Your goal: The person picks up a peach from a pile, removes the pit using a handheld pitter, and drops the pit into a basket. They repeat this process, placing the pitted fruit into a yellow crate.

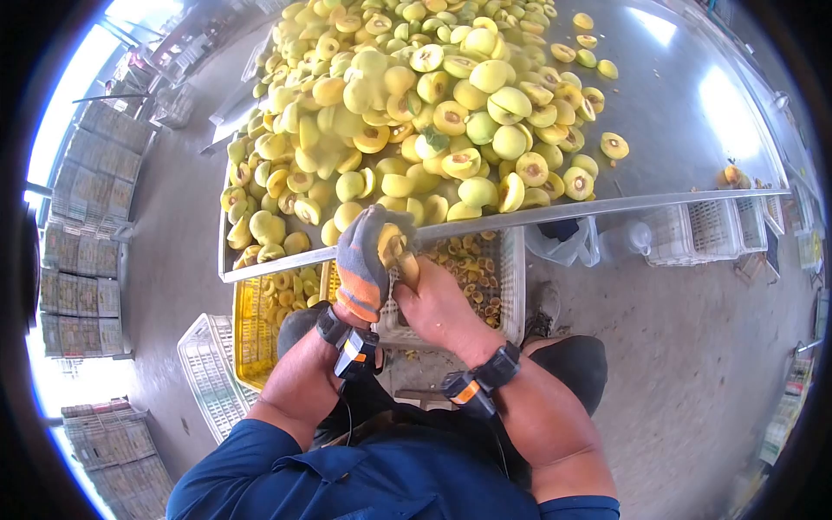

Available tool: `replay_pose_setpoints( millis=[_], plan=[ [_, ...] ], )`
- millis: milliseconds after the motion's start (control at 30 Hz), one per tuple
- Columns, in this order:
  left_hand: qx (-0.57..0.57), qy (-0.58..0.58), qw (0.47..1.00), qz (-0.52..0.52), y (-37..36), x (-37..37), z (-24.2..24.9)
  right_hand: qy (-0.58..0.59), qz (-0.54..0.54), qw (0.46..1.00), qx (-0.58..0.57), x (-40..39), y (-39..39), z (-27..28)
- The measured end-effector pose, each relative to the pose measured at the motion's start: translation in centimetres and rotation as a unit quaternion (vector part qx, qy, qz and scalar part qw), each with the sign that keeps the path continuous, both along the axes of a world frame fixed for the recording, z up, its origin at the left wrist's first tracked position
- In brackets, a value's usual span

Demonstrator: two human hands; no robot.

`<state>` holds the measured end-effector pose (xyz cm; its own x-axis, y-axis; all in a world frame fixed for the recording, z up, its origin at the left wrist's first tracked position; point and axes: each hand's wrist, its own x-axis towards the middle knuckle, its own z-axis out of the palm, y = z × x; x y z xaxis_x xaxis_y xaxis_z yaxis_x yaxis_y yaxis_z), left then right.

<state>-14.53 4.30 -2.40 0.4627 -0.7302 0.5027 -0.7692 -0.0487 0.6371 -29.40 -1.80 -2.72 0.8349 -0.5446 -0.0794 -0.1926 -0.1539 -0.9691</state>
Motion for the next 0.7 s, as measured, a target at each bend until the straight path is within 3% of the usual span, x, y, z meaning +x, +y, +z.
replay_pose_setpoints(
  millis=[133, 233, 333, 400, 467, 533, 633, 700],
  plan=[
    [0.052, 0.124, 0.989, -0.065, 0.5, 0.5, 1.1, -0.023, 0.05, 0.997, 0.051, -0.3, -0.6, 0.2],
    [0.038, 0.034, 0.994, -0.094, 0.6, 0.5, 3.2, 0.009, 0.052, 0.969, 0.241, -0.6, -0.7, 1.9],
    [0.033, 0.063, 0.991, -0.109, 0.3, 1.3, 2.3, 0.029, 0.063, 0.894, 0.443, -0.8, -1.0, 2.1],
    [0.055, 0.126, 0.981, -0.139, 0.2, 1.6, 2.2, 0.021, 0.076, 0.967, 0.241, -0.7, -0.9, 1.6],
    [0.059, 0.176, 0.97, -0.157, 0.3, 1.7, 2.0, 0.041, 0.078, 0.982, 0.166, -0.8, -0.8, 1.5],
    [0.043, 0.182, 0.972, -0.143, 0.3, 1.5, 1.6, 0.091, 0.071, 0.968, 0.223, -1.0, -1.0, 2.6],
    [0.018, 0.077, 0.996, -0.043, 0.0, 0.6, 0.8, 0.017, 0.042, 0.991, 0.125, -0.9, -0.6, 1.6],
    [-0.002, 0.288, 0.958, 0.0, -0.1, -1.0, 0.7, -0.01, 0.013, 0.999, 0.035, -0.6, 0.1, 0.6]
  ],
)
